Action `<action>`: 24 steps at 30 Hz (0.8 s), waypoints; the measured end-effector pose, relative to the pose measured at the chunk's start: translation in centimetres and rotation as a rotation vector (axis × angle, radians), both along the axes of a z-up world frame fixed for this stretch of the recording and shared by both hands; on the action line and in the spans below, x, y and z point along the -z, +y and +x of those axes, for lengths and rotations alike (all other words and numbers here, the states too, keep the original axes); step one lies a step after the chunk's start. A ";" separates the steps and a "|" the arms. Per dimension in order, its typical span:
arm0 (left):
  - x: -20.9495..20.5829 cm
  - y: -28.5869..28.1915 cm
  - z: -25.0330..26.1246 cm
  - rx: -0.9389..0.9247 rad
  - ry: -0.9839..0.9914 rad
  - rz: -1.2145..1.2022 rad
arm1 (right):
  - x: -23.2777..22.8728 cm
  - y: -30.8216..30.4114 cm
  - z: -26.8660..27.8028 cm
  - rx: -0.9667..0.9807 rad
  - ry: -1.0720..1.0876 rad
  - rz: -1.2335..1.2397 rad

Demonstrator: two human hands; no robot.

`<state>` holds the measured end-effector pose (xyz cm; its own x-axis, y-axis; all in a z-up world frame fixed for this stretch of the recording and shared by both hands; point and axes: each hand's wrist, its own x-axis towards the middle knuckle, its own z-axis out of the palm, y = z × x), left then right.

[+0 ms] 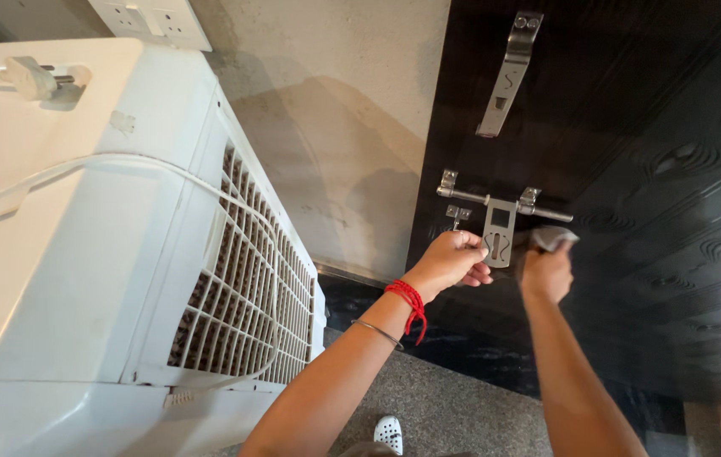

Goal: The person wipes a dark metal door with a gray cloth, focusing on the handle, latch, and surrounding surface. They move the cloth in circular and linear motions across the door's textured surface.

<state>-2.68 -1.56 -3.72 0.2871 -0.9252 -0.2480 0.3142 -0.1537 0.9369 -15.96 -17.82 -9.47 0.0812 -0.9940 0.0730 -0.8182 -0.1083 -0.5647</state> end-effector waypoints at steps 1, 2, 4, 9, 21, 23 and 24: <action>0.0 0.0 0.0 -0.003 0.010 0.001 | 0.1 -0.6 -0.4 0.079 -0.034 -0.003; 0.0 0.0 0.0 -0.008 0.005 -0.004 | 0.1 -1.0 -1.1 0.069 -0.069 0.000; 0.0 0.2 0.0 -0.017 -0.007 -0.013 | -0.1 -1.0 -1.3 0.049 -0.143 0.005; 0.3 -0.1 -0.2 -0.019 -0.019 0.001 | -1.3 1.3 2.2 -0.104 0.076 -0.125; -1.2 0.5 -0.6 -0.051 0.008 0.020 | 1.3 -2.5 -2.9 0.042 0.159 0.014; -1.4 0.4 -0.9 -0.067 0.030 0.030 | 1.6 -3.4 -3.2 0.048 0.149 -0.048; -1.5 0.4 -1.1 -0.075 0.027 0.040 | 1.6 -3.4 -3.0 0.052 0.143 -0.079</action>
